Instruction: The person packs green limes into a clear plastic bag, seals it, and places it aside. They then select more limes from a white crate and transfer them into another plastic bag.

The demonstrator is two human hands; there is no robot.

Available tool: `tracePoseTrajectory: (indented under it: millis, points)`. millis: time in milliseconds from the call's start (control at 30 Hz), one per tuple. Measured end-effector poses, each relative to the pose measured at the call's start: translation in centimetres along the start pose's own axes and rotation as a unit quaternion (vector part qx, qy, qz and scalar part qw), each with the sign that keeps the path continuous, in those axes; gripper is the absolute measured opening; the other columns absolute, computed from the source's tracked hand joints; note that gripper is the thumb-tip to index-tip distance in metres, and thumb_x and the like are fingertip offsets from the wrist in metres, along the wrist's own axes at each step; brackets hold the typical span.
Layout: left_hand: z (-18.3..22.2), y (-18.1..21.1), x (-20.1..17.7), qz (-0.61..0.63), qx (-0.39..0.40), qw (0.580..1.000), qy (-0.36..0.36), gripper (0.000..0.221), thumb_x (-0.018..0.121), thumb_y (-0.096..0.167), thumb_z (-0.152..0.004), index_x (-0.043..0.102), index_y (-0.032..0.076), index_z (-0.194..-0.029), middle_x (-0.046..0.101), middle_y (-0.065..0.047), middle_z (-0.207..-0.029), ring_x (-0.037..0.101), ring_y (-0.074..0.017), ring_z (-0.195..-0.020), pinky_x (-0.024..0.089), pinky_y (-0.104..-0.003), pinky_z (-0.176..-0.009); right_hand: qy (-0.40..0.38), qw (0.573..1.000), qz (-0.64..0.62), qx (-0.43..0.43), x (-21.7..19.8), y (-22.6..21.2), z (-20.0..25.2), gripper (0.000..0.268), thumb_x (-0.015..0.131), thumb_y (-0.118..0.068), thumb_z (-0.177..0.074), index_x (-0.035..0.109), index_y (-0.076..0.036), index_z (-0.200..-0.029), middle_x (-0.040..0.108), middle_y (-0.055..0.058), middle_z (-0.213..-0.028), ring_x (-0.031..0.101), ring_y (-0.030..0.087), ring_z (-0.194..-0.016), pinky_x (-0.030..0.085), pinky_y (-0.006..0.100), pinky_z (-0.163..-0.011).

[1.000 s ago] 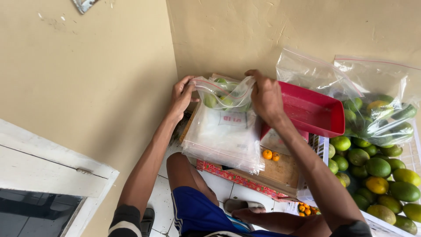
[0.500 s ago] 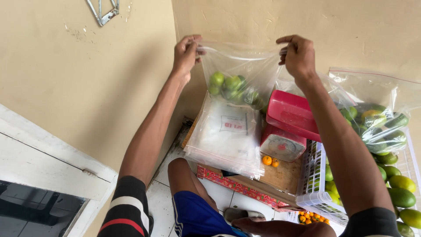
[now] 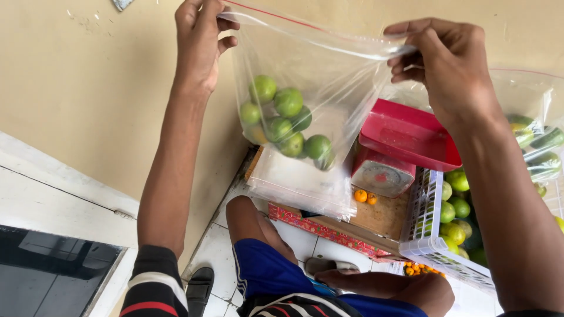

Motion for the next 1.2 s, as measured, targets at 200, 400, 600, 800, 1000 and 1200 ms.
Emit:
tracePoseTrajectory:
  millis: [200,400,600,800,1000,1200]
  points:
    - [3.7,0.5,0.6,-0.056,-0.02,0.992,-0.11,0.025,0.051,0.01,-0.094,0.073,0.012,-0.106,0.064,0.001,-0.083,0.065,-0.008,-0.069,0.044,-0.02,-0.054,0.023,0.995,-0.019,0.097,-0.9,1.2,4.9,0.028,0.046,-0.01,-0.117,0.071,-0.001,-0.125,0.071,0.013,-0.089,0.066,0.016,-0.069,0.059,0.019,-0.066]
    - [5.0,-3.6,0.3,-0.051,-0.057,0.982,-0.174,0.026,0.051,0.003,-0.094,0.076,0.004,-0.097,0.075,-0.006,-0.092,0.062,-0.0099,-0.064,0.049,-0.02,-0.052,0.002,0.987,0.0,0.163,-0.8,2.4,8.7,0.026,0.049,0.002,-0.107,0.072,0.009,-0.117,0.076,0.028,-0.096,0.072,0.032,-0.068,0.063,0.031,-0.065]
    - [5.9,-6.0,1.2,-0.072,-0.116,0.977,-0.161,0.024,0.053,0.006,-0.09,0.075,0.003,-0.081,0.078,-0.007,-0.091,0.074,-0.0151,-0.064,0.049,-0.02,-0.054,0.01,0.975,0.022,0.221,-1.8,5.6,10.2,0.03,0.051,-0.009,-0.106,0.071,0.012,-0.114,0.077,0.031,-0.095,0.078,0.034,-0.084,0.061,0.036,-0.071]
    - [5.6,-6.5,0.9,-0.076,-0.098,0.94,-0.318,0.025,0.067,0.015,-0.085,0.073,0.01,-0.109,0.077,-0.008,-0.12,0.079,-0.0218,-0.102,0.058,-0.025,-0.073,-0.019,0.982,-0.074,0.171,-3.4,8.4,10.3,0.031,0.055,-0.018,-0.097,0.067,0.011,-0.095,0.074,0.027,-0.097,0.08,0.039,-0.092,0.058,0.041,-0.055]
    - [6.6,-5.6,1.1,-0.12,-0.031,0.914,-0.387,0.021,0.064,0.015,-0.102,0.068,0.007,-0.121,0.076,-0.012,-0.122,0.074,-0.02,-0.119,0.053,-0.021,-0.08,-0.081,0.987,0.086,0.113,-2.8,7.9,10.3,0.02,0.065,-0.002,-0.092,0.074,0.011,-0.104,0.081,0.024,-0.104,0.083,0.03,-0.095,0.069,0.034,-0.06]
    - [5.9,-7.3,1.1,-0.186,0.07,0.92,-0.338,0.02,0.055,0.022,-0.109,0.065,0.005,-0.115,0.077,-0.008,-0.1,0.078,-0.0164,-0.095,0.047,-0.022,-0.06,0.006,0.994,0.086,0.068,-2.5,7.7,10.5,0.022,0.062,-0.012,-0.103,0.07,0.008,-0.109,0.078,0.017,-0.103,0.076,0.021,-0.085,0.062,0.03,-0.058]
Point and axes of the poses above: each hand's wrist, its own z-axis away from the middle knuckle, its own x-axis out of the palm, y = z × x, the point moved 5 cm from there along -z, towards the middle knuckle
